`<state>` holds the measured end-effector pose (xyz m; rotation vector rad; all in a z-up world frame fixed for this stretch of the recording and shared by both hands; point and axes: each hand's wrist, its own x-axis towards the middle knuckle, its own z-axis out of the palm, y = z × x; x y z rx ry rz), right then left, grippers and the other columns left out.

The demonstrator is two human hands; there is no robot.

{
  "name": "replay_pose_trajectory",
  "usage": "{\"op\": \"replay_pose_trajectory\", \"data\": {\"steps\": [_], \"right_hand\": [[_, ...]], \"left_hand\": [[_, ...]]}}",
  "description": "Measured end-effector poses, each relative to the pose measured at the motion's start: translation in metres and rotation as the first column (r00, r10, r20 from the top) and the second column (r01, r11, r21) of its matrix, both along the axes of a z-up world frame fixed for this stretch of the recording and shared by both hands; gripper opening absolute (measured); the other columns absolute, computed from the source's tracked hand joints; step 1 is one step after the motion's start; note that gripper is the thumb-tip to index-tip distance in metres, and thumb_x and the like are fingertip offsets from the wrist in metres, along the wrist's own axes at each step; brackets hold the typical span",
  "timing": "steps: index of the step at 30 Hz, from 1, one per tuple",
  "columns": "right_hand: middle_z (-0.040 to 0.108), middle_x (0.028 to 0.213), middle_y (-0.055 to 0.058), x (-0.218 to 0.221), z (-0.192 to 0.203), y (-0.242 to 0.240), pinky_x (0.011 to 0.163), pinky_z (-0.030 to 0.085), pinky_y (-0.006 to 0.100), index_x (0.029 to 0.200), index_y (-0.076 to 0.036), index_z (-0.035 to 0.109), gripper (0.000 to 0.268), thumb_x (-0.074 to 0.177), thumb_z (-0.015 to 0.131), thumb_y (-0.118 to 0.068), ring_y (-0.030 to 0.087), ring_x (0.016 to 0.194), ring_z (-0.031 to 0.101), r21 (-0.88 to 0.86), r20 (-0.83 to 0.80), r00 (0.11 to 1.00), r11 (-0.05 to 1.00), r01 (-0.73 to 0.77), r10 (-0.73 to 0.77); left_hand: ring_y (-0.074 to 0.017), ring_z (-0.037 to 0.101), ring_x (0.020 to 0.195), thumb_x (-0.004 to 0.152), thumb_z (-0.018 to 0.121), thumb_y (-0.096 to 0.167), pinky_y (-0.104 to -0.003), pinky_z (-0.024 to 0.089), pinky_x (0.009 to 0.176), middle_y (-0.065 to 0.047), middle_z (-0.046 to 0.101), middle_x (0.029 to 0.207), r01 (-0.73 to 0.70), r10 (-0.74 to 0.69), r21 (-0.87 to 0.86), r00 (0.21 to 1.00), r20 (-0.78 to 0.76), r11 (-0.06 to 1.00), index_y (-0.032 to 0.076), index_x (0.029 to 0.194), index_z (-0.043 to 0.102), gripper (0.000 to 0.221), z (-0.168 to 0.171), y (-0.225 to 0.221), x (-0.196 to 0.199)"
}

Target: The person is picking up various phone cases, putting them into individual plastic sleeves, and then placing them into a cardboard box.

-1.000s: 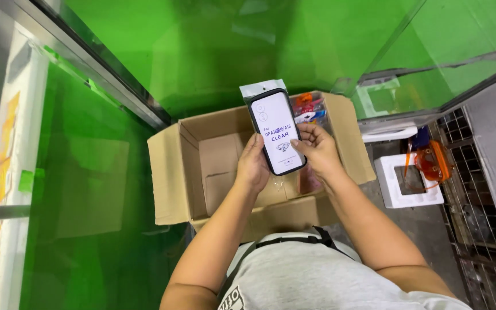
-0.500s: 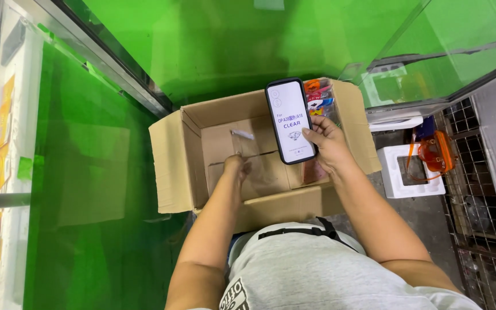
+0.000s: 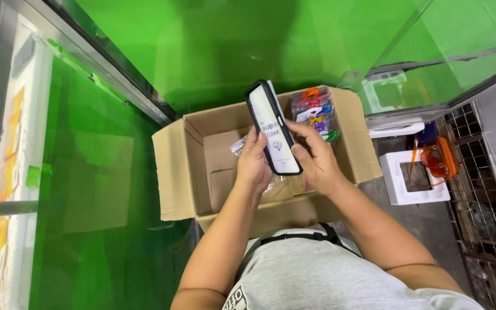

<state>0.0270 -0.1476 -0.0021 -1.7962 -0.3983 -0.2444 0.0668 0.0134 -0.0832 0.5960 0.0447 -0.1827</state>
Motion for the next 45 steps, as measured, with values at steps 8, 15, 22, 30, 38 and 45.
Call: {"op": "replay_pose_trajectory", "data": {"steps": [8,15,22,30,38,45], "right_hand": [[0.062,0.129,0.012,0.010,-0.014,-0.015,0.098,0.052,0.028,0.143,-0.001,0.048,0.043,0.103,0.060,-0.009,0.014,0.116,0.062,0.281,-0.190,0.974,0.957,-0.069,0.126],[0.069,0.113,0.012,0.026,-0.023,-0.051,0.093,0.058,0.030,0.129,0.002,0.057,0.031,0.098,0.064,0.002,0.015,0.102,0.068,0.629,-0.358,0.932,0.754,0.193,0.061],[0.071,0.101,0.008,0.030,-0.028,-0.063,0.074,0.060,0.030,0.114,-0.002,0.063,0.018,0.096,0.067,0.000,0.014,0.083,0.069,0.723,-0.505,0.854,0.601,0.340,0.125],[0.073,0.103,0.006,0.015,-0.030,-0.020,0.084,0.057,0.024,0.110,0.000,0.067,0.023,0.090,0.076,0.004,0.010,0.092,0.068,0.397,-0.281,0.957,0.898,0.188,-0.076],[0.071,0.088,0.000,0.004,0.003,-0.004,0.069,0.052,0.021,0.103,-0.004,0.073,0.022,0.085,0.085,-0.007,0.005,0.078,0.062,0.005,-0.194,0.943,0.961,0.276,-0.269],[0.066,0.106,0.004,0.014,-0.012,-0.014,0.077,0.054,0.023,0.113,-0.003,0.066,0.031,0.087,0.082,-0.004,0.008,0.090,0.064,0.092,-0.099,0.963,0.961,0.260,-0.251]], "left_hand": [[-0.0299,0.066,0.119,0.108,0.058,0.018,-0.045,0.052,0.108,-0.017,0.067,0.132,0.166,-0.177,-0.160,0.982,-0.058,0.973,0.000,0.142,0.053,0.039,-0.015,0.011,-0.009],[-0.0308,0.068,0.117,0.101,0.059,0.021,-0.048,0.056,0.100,-0.016,0.063,0.135,0.182,-0.201,-0.267,0.979,-0.044,0.946,0.011,0.148,0.044,0.051,0.033,0.040,-0.010],[-0.0277,0.067,0.113,0.102,0.058,0.008,-0.042,0.056,0.097,-0.018,0.067,0.128,-0.144,0.147,0.184,0.989,-0.002,0.972,0.001,0.145,0.046,0.045,0.000,0.042,-0.002],[-0.0196,0.062,0.121,0.105,0.054,0.006,-0.035,0.048,0.107,-0.015,0.066,0.132,-0.187,0.166,0.228,0.980,0.106,0.956,-0.001,0.148,0.043,0.046,0.035,0.003,-0.023],[-0.0190,0.061,0.122,0.107,0.054,0.006,-0.034,0.047,0.108,-0.016,0.065,0.132,-0.181,0.138,0.238,0.973,0.184,0.954,0.000,0.151,0.041,0.046,0.043,-0.003,-0.028],[-0.0178,0.060,0.126,0.105,0.054,0.002,-0.033,0.047,0.109,-0.014,0.063,0.138,-0.153,0.077,0.338,0.970,0.229,0.929,-0.002,0.148,0.042,0.045,0.047,-0.005,-0.034]]}}
